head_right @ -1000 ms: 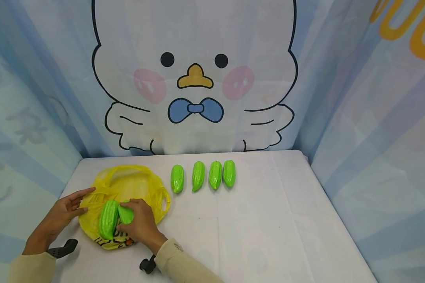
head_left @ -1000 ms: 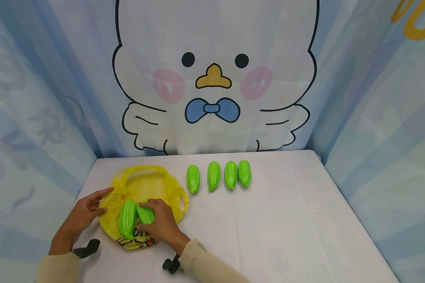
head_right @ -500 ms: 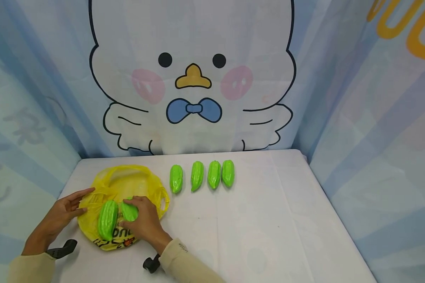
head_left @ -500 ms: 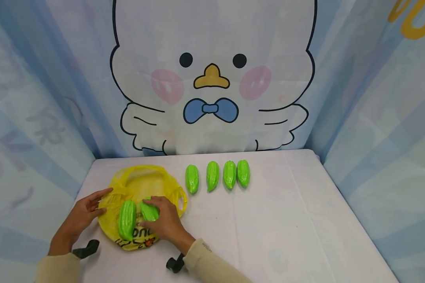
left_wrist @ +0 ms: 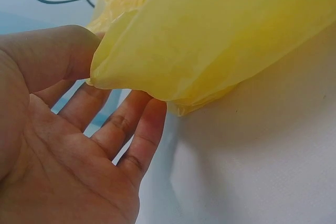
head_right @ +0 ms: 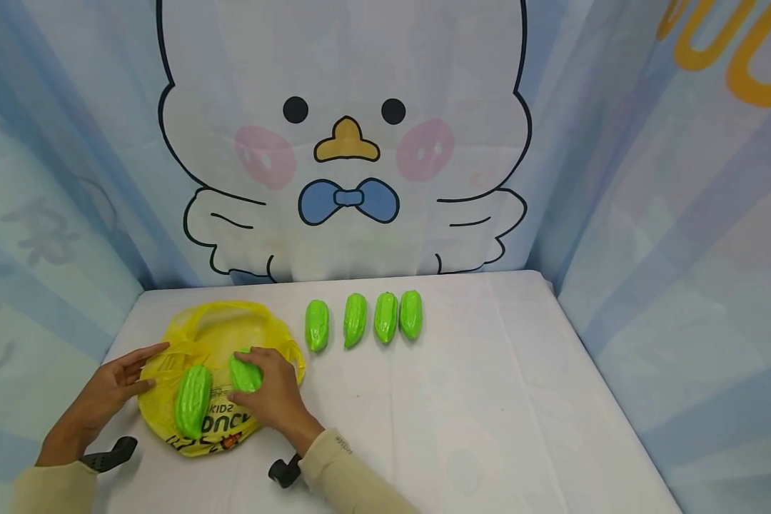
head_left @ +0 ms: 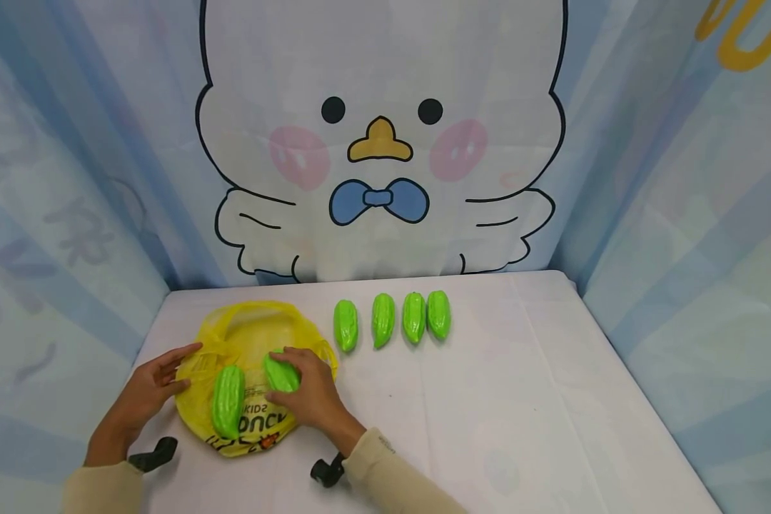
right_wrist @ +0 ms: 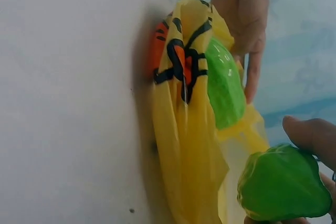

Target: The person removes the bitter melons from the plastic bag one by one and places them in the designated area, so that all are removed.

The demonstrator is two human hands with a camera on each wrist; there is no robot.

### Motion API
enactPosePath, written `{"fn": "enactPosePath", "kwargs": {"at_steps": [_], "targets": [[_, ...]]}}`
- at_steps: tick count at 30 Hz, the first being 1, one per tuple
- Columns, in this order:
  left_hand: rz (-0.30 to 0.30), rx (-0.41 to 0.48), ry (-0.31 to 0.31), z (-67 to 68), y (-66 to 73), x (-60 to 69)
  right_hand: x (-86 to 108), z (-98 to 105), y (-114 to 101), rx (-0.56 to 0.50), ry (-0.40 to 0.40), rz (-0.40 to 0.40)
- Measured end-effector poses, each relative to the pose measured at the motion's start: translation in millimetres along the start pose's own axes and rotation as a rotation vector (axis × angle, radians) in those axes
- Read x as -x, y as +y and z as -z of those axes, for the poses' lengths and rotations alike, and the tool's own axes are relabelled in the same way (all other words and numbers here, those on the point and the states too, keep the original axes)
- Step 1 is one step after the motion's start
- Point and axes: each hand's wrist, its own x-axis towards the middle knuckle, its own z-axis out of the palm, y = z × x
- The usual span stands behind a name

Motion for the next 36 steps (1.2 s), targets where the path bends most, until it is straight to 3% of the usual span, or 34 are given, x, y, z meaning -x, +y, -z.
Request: {"fn": "enactPosePath", "kwargs": {"at_steps": [7, 12, 22, 36], "targets": [[-0.025, 0.005, 0.001, -0.3, -1.9, -0.4, -3.2, 12.9, 1.8, -0.013, 0.025, 0.031], [-0.003, -0.002, 0.001, -0.8, -0.5, -1.3, -5.3, 24.4, 3.1, -0.027, 0.048, 0.048], [0.057, -0.019, -0.010, -2.5, 2.4, -2.5, -9.2, 46.7, 6.0, -0.088, 0.102, 0.028], [0.046, -0.017, -0.010, -2.7, -0.5, -4.3, -8.3, 71.9, 15.7, -0.132, 0.169, -0.013]]}}
